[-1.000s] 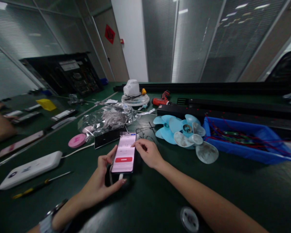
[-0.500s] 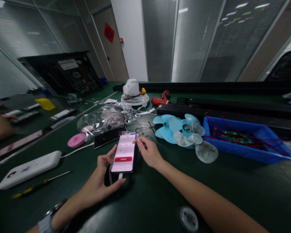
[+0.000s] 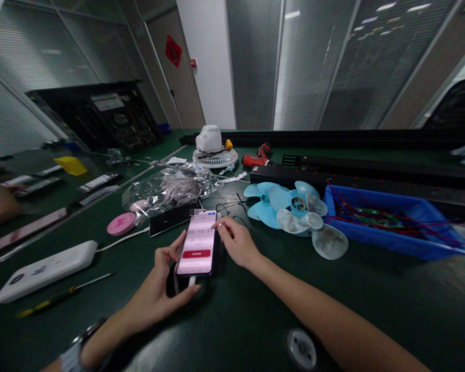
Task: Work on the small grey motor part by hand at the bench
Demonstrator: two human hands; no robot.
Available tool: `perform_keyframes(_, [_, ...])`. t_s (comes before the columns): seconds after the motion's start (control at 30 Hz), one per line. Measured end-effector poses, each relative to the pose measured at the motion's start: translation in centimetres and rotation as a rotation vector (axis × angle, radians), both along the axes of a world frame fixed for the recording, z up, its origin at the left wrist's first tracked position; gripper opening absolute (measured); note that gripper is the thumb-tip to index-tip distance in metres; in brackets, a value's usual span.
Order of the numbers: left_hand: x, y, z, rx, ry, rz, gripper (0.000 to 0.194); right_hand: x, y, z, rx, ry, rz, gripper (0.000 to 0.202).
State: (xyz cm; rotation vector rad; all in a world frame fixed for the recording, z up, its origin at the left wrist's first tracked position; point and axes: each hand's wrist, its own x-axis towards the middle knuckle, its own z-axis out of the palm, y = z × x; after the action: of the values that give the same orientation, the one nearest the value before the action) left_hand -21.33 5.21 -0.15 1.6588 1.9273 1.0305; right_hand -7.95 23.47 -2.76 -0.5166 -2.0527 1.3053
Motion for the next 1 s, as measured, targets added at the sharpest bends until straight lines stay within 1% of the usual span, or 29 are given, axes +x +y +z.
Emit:
perform_keyframes(0.2, [-0.08,-0.06,-0.14,0.036,-0.017,-0.010,0.047,-0.01,0.01,0.02,0.007,-0.007,0.004,0.026])
perform_keyframes(0.57, [-0.16,-0.12,-0.26,-0.008,-0.001,-0.009,0.047,-0.11,0.06,-0.21,0.011,-0.005,-0.002,0.026])
perform_keyframes(0.8, [-0.08,-0.09,-0.22,0.022,-0.019,-0.016,0.045,-0.11,0.13,-0.26,0.011,-0.008,-0.005,0.026])
perform_keyframes(1.0, [-0.06,-0.04,-0.13,0.005,-0.012,-0.012,0.044,-0.17,0.12,-0.30,0.012,-0.021,0.002,0.027])
